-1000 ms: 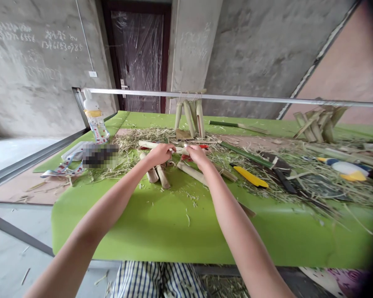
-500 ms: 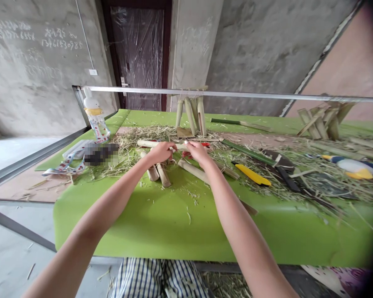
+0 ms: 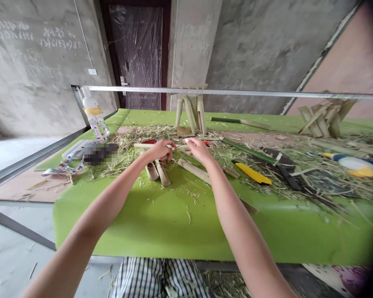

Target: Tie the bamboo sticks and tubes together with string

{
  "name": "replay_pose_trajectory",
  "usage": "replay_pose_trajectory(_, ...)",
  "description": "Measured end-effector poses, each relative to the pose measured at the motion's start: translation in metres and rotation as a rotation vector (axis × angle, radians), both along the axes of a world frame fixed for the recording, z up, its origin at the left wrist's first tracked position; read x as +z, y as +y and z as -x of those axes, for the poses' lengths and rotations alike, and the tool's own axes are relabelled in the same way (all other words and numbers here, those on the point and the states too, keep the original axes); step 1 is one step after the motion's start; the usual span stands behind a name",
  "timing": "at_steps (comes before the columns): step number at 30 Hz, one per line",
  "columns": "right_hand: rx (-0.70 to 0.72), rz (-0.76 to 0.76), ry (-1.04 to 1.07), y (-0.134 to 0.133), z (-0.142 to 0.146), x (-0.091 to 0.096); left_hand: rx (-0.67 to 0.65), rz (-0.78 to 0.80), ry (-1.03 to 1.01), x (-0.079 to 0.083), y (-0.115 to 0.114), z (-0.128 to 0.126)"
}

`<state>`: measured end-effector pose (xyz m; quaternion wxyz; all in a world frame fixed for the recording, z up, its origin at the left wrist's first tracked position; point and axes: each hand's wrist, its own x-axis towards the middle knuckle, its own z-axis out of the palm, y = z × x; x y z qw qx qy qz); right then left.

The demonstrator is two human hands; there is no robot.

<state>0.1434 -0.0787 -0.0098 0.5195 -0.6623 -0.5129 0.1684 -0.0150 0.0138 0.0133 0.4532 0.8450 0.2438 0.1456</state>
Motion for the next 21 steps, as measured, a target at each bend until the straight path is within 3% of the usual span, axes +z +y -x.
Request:
replay_pose_trajectory(3,-0.048,-0.166,-0.352,-0.003,-0.002,0.002,0.002,-0.003,-0.018,0.000,0.002,0.000)
replay_pose_trajectory(6,-0.082,-0.267,-0.539,-0.001,-0.002,0.000,-0.007,-0.019,-0.024,0.000,0.003,0.000)
replay_pose_trajectory(12,-0.109,-0.313,-0.680,0.002,0.000,-0.004,0.003,-0.067,0.008,0.001,0.002,0.001)
replay_pose_trajectory(21,-0.124,-0.243,-0.883,-0.001,0.010,0.001,0.002,-0.269,0.093,-0.003,0.005,0.000)
